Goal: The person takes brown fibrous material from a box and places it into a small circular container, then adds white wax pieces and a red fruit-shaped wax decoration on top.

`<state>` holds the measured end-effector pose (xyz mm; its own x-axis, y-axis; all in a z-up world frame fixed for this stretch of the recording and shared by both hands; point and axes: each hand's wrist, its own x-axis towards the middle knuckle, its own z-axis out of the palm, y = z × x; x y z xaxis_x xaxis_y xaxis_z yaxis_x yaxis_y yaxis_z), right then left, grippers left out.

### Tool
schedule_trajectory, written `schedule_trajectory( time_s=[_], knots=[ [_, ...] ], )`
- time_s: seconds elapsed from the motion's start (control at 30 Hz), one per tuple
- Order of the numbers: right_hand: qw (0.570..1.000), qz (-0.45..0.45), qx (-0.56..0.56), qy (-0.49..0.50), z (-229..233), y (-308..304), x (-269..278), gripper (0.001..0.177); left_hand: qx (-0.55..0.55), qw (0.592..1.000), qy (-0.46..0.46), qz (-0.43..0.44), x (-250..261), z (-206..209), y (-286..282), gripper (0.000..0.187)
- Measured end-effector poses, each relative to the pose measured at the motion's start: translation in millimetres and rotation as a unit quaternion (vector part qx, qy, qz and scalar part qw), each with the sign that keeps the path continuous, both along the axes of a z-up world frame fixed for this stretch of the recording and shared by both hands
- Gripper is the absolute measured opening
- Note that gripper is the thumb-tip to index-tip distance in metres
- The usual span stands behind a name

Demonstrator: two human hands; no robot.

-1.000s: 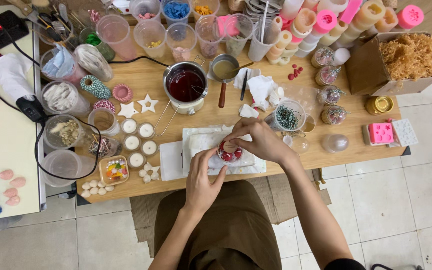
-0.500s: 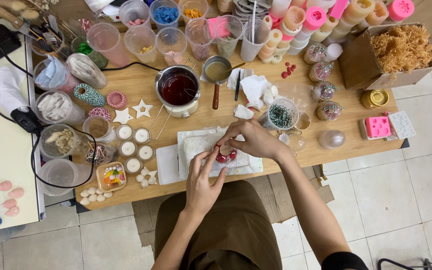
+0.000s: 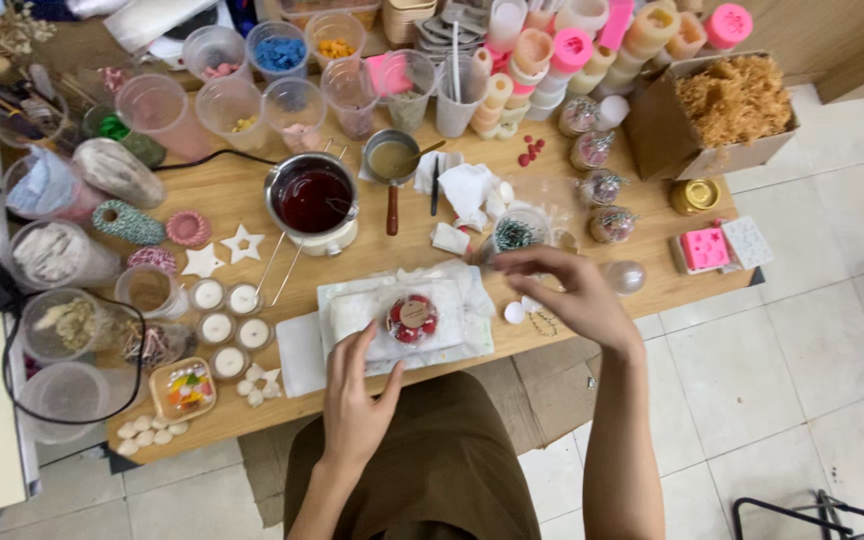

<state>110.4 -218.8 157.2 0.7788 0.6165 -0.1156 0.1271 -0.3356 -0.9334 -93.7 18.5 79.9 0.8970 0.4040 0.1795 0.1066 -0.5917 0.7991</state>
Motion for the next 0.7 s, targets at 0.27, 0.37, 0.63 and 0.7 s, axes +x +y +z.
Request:
schedule_trajectory(
  time_s=[0.27,0.37,0.63,0.7],
  knots=[
    [0.912,-0.206,-0.331,-0.130,-156.9,-123.2,4.8,0.048,-0.070,0.997,0.040,0.013,-16.8,-12.0,-0.6,0.057],
    [0.898,-0.249,-0.327,-0.156,-185.0,-117.9,-1.3,0.060,-0.052,0.998,0.041,0.015,-18.2,-13.0,-1.6,0.057],
    [0.911,-0.289,-0.275,-0.105,-249.4,-117.8,24.1,0.066,-0.046,0.995,0.088,0.031,-29.0,-19.4,8.6,0.056],
    [0.915,-0.312,-0.245,-0.077,-255.1,-125.0,27.0,0.065,-0.040,0.995,0.087,0.029,-31.3,-19.7,9.7,0.057]
  ],
)
